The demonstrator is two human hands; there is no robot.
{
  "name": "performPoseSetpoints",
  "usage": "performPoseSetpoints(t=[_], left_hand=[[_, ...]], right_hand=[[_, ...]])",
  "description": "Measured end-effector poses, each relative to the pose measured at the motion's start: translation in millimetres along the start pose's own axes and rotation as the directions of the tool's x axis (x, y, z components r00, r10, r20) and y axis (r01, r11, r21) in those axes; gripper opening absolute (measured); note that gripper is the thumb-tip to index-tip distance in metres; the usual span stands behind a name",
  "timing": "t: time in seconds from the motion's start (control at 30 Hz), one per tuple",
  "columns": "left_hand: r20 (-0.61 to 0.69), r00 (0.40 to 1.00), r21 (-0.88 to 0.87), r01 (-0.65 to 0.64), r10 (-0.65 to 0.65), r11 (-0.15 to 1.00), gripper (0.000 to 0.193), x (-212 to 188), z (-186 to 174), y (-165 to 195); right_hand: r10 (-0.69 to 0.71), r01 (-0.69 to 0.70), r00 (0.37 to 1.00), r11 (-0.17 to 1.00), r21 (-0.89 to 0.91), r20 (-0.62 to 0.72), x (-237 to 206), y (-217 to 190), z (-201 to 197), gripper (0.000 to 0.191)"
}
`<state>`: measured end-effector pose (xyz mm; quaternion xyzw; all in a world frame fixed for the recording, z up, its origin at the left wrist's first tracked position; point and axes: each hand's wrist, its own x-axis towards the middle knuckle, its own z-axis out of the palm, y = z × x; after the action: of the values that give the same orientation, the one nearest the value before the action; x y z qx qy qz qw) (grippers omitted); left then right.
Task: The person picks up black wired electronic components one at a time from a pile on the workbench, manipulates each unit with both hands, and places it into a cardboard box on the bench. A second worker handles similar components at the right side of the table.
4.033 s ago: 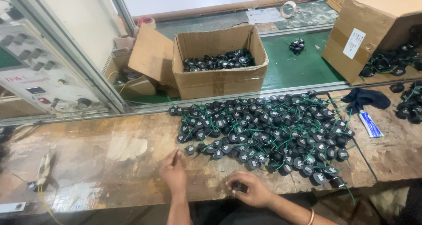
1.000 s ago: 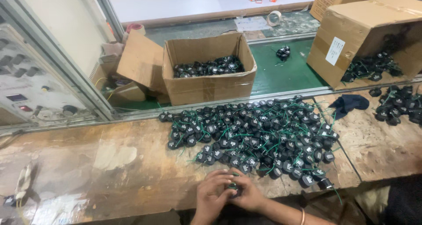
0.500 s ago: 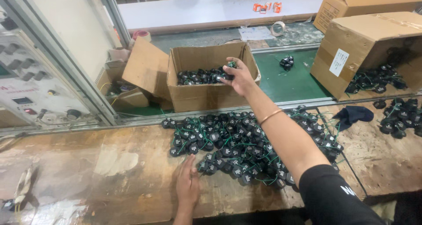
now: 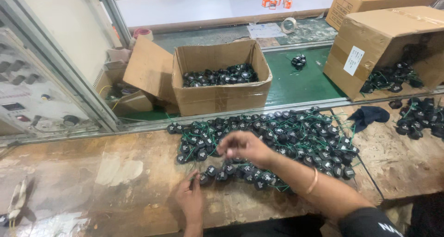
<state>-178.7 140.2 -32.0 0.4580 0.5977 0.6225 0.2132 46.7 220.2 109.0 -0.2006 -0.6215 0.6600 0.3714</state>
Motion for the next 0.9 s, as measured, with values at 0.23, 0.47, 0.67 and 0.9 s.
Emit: performPoseSetpoints(t=[0.23, 0.47, 0.67, 0.9], left_hand=[[0.07, 0.992, 0.067, 0.103, -0.108, 0.992, 0.023, 10, -27, -5], [-0.106, 0.994, -0.536, -0.064, 0.008, 0.842, 0.024, -1, -21, 3], [0.387, 0.852, -0.134, -0.327, 0.354, 0.935, 0.032, -58, 31, 36], [0.399, 0.723, -0.314, -0.47, 0.564, 0.825, 0.018, -44, 15, 52]], right_hand=[[0.16, -0.16, 0.987, 0.983, 0.094, 0.009, -126, 103, 37, 0.024], [0.123, -0.1, 0.982, 0.982, 0.162, -0.143, -139, 149, 38, 0.045], [0.228, -0.211, 0.972, 0.954, 0.213, -0.059, -134, 135, 47, 0.09], [0.227, -0.23, 0.973, 0.948, 0.22, 0.043, -130, 147, 37, 0.056]])
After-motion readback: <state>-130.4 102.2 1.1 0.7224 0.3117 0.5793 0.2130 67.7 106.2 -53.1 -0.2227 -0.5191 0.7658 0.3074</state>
